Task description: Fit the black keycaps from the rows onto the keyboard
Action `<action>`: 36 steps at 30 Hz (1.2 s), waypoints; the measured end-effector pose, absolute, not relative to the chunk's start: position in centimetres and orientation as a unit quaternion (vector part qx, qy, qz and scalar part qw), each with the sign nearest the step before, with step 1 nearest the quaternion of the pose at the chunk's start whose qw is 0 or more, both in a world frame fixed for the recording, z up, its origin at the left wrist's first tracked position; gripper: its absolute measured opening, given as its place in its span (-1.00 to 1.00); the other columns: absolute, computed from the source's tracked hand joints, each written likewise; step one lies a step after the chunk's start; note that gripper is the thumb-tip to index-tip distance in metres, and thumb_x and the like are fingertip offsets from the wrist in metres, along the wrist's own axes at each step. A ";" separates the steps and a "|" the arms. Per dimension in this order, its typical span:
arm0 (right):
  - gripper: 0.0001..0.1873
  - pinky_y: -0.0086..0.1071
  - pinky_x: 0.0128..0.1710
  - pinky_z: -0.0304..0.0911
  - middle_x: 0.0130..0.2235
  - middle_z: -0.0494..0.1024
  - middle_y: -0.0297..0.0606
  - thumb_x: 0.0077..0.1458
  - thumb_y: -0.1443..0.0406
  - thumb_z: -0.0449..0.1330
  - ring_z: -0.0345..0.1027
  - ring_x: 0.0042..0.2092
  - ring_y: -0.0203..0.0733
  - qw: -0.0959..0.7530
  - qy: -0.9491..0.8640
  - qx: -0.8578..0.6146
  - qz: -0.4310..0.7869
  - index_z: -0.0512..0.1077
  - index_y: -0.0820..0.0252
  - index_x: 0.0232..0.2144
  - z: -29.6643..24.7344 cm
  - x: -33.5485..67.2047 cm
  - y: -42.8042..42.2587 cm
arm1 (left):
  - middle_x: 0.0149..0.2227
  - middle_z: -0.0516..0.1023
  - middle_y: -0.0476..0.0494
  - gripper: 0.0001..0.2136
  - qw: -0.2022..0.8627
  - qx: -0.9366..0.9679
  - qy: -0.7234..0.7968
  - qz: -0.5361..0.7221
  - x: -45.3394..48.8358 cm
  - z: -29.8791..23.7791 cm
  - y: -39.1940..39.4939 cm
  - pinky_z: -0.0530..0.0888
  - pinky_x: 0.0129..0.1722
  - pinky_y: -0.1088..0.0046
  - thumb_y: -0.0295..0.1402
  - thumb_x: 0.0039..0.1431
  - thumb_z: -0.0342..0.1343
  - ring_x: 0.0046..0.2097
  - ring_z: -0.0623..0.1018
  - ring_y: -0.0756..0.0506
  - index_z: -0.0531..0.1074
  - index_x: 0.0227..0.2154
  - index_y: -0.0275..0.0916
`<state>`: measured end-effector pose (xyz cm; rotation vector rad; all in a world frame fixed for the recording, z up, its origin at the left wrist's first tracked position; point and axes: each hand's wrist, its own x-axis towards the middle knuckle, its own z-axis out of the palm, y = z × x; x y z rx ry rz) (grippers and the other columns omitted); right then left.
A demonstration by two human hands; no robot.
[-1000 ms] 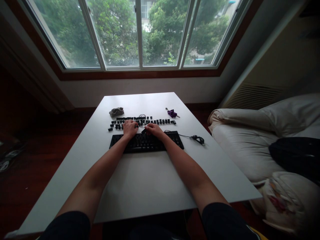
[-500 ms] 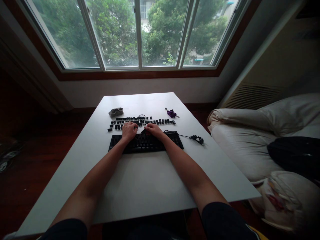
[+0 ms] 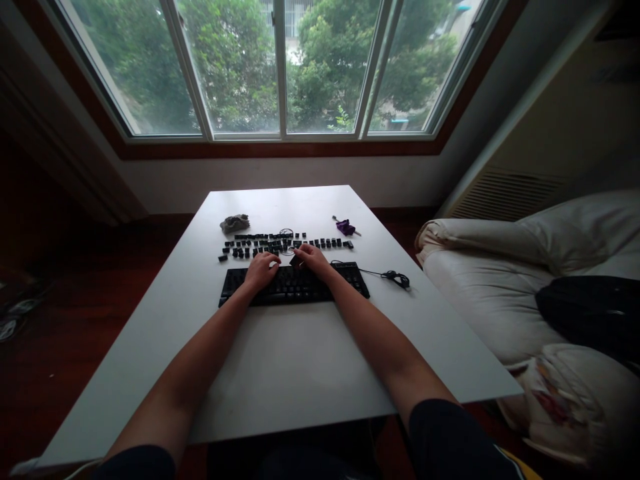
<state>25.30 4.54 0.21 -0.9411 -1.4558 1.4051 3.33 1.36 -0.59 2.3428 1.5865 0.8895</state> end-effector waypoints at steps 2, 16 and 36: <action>-0.52 -0.48 -0.52 0.31 -0.40 0.59 -0.30 0.00 -0.08 0.31 0.46 -0.45 -0.29 0.458 -0.577 -0.371 0.565 0.26 0.15 -0.43 0.2 25.3 4.5 | -0.15 0.56 -0.16 -0.83 0.098 0.789 0.531 0.293 3.3 -0.5 1.3 0.39 0.00 0.18 -0.34 0.22 0.09 -0.07 0.48 -0.23 0.58 -0.25 -0.11; -0.64 -0.44 -0.47 0.16 -0.45 0.51 -0.38 0.11 -0.02 0.24 0.24 -0.48 -0.32 0.480 -0.689 -0.324 0.435 0.36 0.13 -0.41 1.0 23.4 3.0 | -0.16 0.58 -0.12 -0.81 0.089 0.802 0.541 0.238 3.6 -0.1 0.7 0.41 -0.12 0.34 -0.30 0.28 0.05 -0.11 0.52 -0.15 0.57 -0.19 -0.13; -0.71 -0.43 -0.42 0.01 -0.53 0.25 -0.46 0.15 0.11 0.21 0.04 -0.46 -0.34 0.431 -0.794 -0.300 0.306 0.33 0.18 -0.47 2.4 21.9 0.4 | -0.21 0.57 -0.16 -0.83 0.083 0.803 0.547 0.221 3.6 0.0 0.9 0.40 -0.18 0.37 -0.36 0.25 0.04 -0.16 0.52 -0.15 0.55 -0.28 -0.20</action>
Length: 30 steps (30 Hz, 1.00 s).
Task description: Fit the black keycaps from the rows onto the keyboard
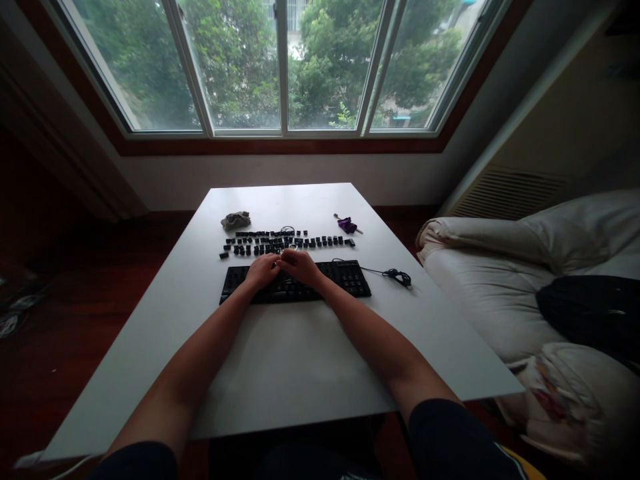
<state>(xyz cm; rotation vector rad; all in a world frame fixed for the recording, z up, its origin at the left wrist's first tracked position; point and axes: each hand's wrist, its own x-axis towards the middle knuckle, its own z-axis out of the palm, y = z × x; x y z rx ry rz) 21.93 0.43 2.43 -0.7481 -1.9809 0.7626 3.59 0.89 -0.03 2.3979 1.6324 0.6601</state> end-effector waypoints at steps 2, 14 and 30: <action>-0.71 -0.43 -0.41 0.01 -0.52 0.27 -0.45 0.15 0.12 0.20 0.04 -0.45 -0.34 0.423 -0.805 -0.296 0.293 0.31 0.18 -0.48 2.7 21.8 0.2 | -0.22 0.57 -0.17 -0.84 0.085 0.801 0.554 0.212 3.6 0.0 1.0 0.40 -0.19 0.37 -0.39 0.22 0.05 -0.16 0.52 -0.15 0.55 -0.30 -0.20; -0.68 -0.44 -0.40 0.08 -0.50 0.39 -0.41 0.16 0.06 0.18 0.19 -0.43 -0.30 0.396 -0.771 -0.321 0.381 0.34 0.17 -0.45 0.8 22.1 1.9 | -0.19 0.57 -0.13 -0.84 0.081 0.804 0.547 0.218 3.5 0.0 0.8 0.40 -0.15 0.37 -0.35 0.23 0.07 -0.13 0.51 -0.14 0.55 -0.23 -0.17; -0.83 -0.42 -0.33 0.17 -0.48 0.46 -0.38 0.06 0.25 0.21 0.26 -0.40 -0.29 0.336 -0.813 -0.239 0.410 0.42 0.23 -0.50 2.1 22.0 0.0 | -0.18 0.58 -0.14 -0.82 0.109 0.802 0.545 0.218 3.7 0.8 0.3 0.38 -0.22 0.40 -0.33 0.23 0.08 -0.16 0.51 -0.13 0.58 -0.23 -0.17</action>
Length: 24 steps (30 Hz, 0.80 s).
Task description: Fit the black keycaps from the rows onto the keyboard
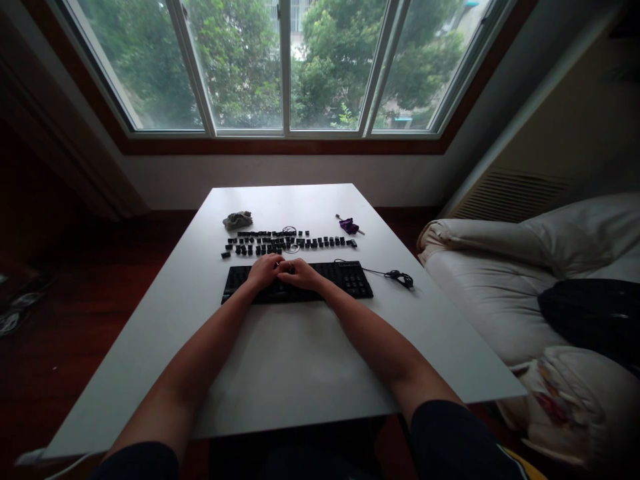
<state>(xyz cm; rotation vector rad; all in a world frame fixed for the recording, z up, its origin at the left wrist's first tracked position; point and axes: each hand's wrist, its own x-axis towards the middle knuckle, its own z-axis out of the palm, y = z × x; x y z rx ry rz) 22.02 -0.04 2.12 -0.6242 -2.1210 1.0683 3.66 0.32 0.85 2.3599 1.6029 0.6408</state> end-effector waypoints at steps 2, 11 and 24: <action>-0.76 -0.40 -0.32 0.19 -0.49 0.48 -0.34 0.08 0.18 0.24 0.29 -0.40 -0.27 0.360 -0.786 -0.234 0.445 0.41 0.23 -0.51 2.5 21.9 -0.2 | -0.18 0.58 -0.14 -0.83 0.104 0.802 0.548 0.213 3.6 0.8 0.4 0.38 -0.21 0.40 -0.34 0.20 0.11 -0.15 0.51 -0.14 0.58 -0.23 -0.17; -0.54 -0.42 -0.45 0.12 -0.62 0.34 -0.42 0.11 0.00 0.26 0.21 -0.54 -0.33 0.412 -0.678 -0.210 0.572 0.28 0.18 -0.59 3.6 21.3 -0.7 | -0.24 0.56 -0.13 -0.82 0.084 0.809 0.542 0.213 3.6 0.5 0.5 0.38 -0.23 0.38 -0.35 0.24 0.06 -0.19 0.52 -0.13 0.58 -0.26 -0.18; -0.50 -0.41 -0.51 0.09 -0.65 0.13 -0.52 0.04 0.03 0.31 0.18 -0.57 -0.34 0.425 -0.578 -0.222 0.661 0.13 0.11 -0.61 2.5 21.6 0.4 | -0.15 0.58 -0.13 -0.78 0.099 0.803 0.542 0.227 3.8 0.7 0.3 0.41 -0.10 0.35 -0.30 0.27 0.07 -0.09 0.52 -0.15 0.57 -0.12 -0.11</action>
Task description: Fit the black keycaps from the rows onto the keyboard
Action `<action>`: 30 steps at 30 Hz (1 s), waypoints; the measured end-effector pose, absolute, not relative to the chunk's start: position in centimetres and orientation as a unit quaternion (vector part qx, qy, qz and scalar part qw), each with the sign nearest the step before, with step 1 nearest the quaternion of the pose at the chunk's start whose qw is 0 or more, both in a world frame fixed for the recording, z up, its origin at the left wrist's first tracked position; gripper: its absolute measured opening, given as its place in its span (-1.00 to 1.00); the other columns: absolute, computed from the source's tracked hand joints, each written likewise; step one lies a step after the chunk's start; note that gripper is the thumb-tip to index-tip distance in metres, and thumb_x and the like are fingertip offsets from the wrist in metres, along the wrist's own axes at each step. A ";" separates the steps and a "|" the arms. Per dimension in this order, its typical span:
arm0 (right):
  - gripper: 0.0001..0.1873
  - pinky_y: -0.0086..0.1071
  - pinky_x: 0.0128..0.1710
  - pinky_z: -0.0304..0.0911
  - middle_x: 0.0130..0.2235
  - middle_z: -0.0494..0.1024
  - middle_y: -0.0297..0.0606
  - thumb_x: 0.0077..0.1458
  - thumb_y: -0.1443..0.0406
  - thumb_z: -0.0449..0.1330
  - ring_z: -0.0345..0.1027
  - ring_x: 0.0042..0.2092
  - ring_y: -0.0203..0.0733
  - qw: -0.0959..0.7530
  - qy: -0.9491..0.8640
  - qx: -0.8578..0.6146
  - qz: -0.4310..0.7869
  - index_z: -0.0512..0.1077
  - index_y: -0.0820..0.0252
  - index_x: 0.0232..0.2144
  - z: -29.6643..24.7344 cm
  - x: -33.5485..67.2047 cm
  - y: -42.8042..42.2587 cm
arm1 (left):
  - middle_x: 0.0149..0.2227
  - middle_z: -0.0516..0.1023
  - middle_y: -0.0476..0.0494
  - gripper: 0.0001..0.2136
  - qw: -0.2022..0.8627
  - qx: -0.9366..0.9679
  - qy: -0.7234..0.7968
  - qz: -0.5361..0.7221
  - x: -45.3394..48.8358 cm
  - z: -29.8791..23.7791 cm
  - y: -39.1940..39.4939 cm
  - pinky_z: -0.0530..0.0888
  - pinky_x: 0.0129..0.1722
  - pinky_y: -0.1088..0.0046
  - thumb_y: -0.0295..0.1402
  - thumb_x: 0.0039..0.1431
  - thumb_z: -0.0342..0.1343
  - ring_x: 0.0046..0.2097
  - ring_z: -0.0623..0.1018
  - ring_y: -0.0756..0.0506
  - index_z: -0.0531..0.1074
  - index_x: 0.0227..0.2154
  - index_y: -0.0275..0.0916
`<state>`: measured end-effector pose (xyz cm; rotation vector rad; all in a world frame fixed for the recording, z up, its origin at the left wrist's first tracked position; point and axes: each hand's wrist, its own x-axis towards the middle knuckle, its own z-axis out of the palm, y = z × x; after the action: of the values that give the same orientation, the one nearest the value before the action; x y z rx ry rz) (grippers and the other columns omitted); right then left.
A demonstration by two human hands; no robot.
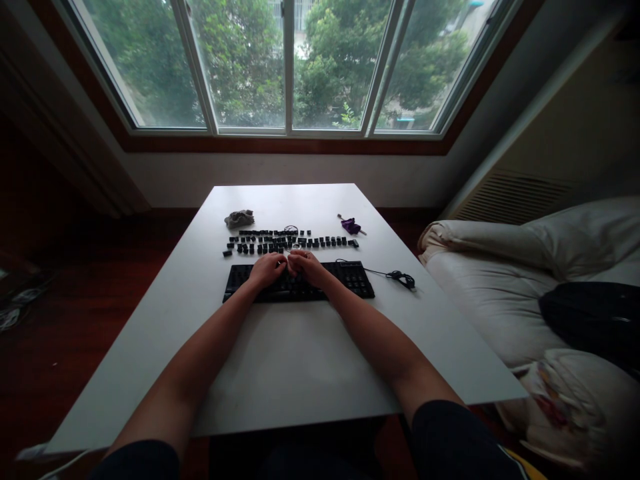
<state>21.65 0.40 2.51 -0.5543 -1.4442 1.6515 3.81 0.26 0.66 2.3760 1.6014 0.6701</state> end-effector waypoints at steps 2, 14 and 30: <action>-0.51 -0.41 -0.50 0.10 -0.64 0.14 -0.51 0.05 0.04 0.31 0.18 -0.57 -0.34 0.423 -0.576 -0.219 0.664 0.13 0.12 -0.61 2.4 21.7 0.5 | -0.15 0.58 -0.14 -0.79 0.100 0.803 0.542 0.226 3.8 0.7 0.3 0.41 -0.11 0.35 -0.30 0.27 0.07 -0.10 0.52 -0.15 0.57 -0.12 -0.11; -0.48 -0.38 -0.47 0.15 -0.64 0.10 -0.49 0.06 0.02 0.26 0.17 -0.54 -0.30 0.434 -0.513 -0.212 0.710 0.03 0.09 -0.58 2.4 22.3 0.8 | -0.18 0.58 -0.14 -0.81 0.098 0.802 0.542 0.230 3.8 0.5 0.3 0.41 -0.10 0.34 -0.29 0.28 0.06 -0.11 0.51 -0.15 0.58 -0.22 -0.14; -0.49 -0.38 -0.47 0.16 -0.64 0.08 -0.49 0.09 0.05 0.25 0.14 -0.55 -0.31 0.438 -0.472 -0.210 0.735 0.04 0.10 -0.60 1.5 22.5 1.7 | -0.18 0.57 -0.14 -0.81 0.094 0.802 0.543 0.229 3.7 0.3 0.4 0.40 -0.12 0.35 -0.27 0.28 0.05 -0.12 0.51 -0.15 0.57 -0.22 -0.13</action>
<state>22.45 1.67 1.45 -0.5231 -1.1744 1.8286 3.74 0.42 0.34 2.3807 1.6121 0.6781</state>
